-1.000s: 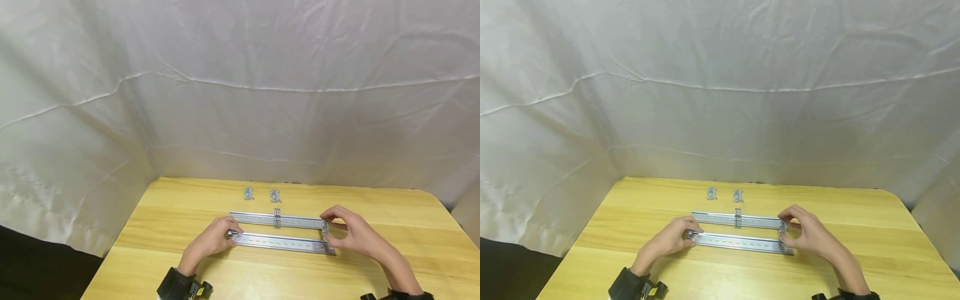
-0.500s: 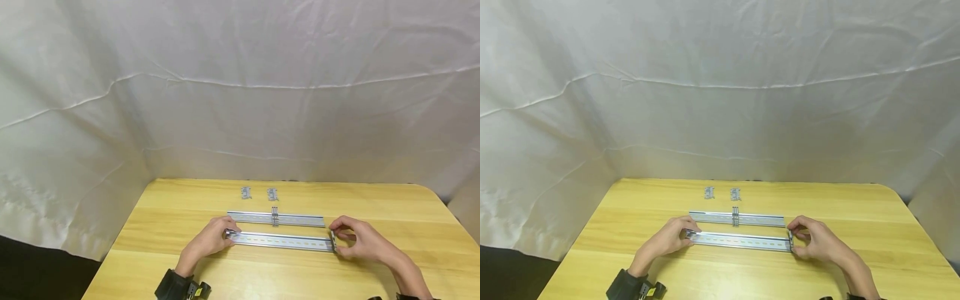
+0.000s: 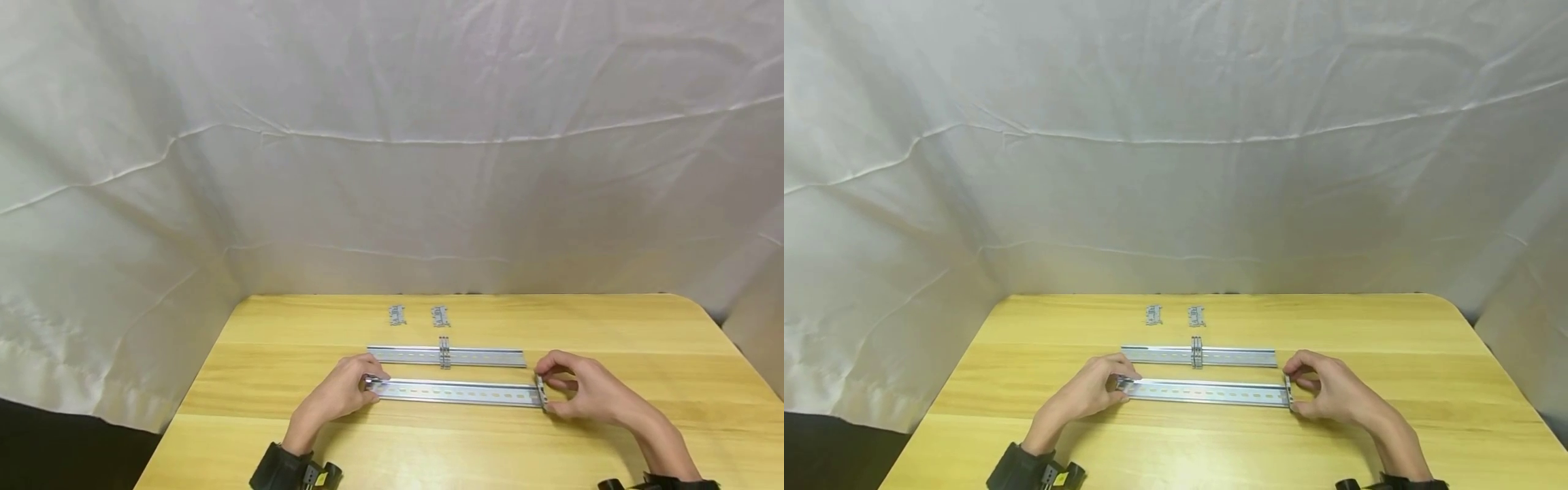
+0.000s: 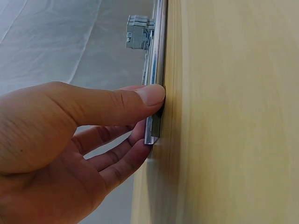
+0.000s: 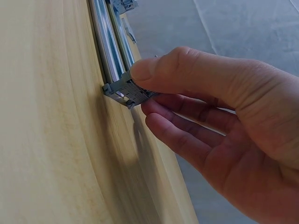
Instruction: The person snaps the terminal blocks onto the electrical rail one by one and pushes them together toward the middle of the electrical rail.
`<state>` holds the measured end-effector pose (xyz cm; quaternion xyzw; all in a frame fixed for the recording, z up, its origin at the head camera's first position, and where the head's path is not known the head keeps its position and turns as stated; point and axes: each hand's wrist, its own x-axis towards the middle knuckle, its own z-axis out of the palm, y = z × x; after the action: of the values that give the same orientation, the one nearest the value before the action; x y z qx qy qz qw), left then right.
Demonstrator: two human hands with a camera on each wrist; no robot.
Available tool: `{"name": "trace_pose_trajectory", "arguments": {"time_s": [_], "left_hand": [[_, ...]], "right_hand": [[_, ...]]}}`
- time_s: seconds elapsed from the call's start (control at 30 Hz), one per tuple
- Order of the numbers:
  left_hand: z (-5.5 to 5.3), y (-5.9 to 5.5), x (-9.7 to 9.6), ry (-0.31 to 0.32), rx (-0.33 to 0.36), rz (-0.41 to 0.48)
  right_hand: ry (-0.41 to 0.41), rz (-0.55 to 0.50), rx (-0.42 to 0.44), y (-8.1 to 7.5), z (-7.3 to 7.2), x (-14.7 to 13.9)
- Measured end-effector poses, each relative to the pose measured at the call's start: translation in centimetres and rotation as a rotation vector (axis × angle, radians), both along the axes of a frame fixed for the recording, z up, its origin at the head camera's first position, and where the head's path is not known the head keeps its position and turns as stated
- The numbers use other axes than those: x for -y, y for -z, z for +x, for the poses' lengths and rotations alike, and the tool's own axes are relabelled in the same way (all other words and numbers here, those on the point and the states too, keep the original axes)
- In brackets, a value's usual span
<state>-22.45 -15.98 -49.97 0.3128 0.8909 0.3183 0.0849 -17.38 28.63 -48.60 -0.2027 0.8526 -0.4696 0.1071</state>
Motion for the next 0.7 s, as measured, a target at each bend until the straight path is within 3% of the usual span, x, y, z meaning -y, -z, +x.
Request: {"name": "trace_pose_trajectory", "arguments": {"time_s": [0.7], "left_hand": [[0.14,-0.12,0.04,0.009,-0.020,0.014]], "right_hand": [[-0.036,-0.061,-0.028,0.27,0.03,0.02]]}}
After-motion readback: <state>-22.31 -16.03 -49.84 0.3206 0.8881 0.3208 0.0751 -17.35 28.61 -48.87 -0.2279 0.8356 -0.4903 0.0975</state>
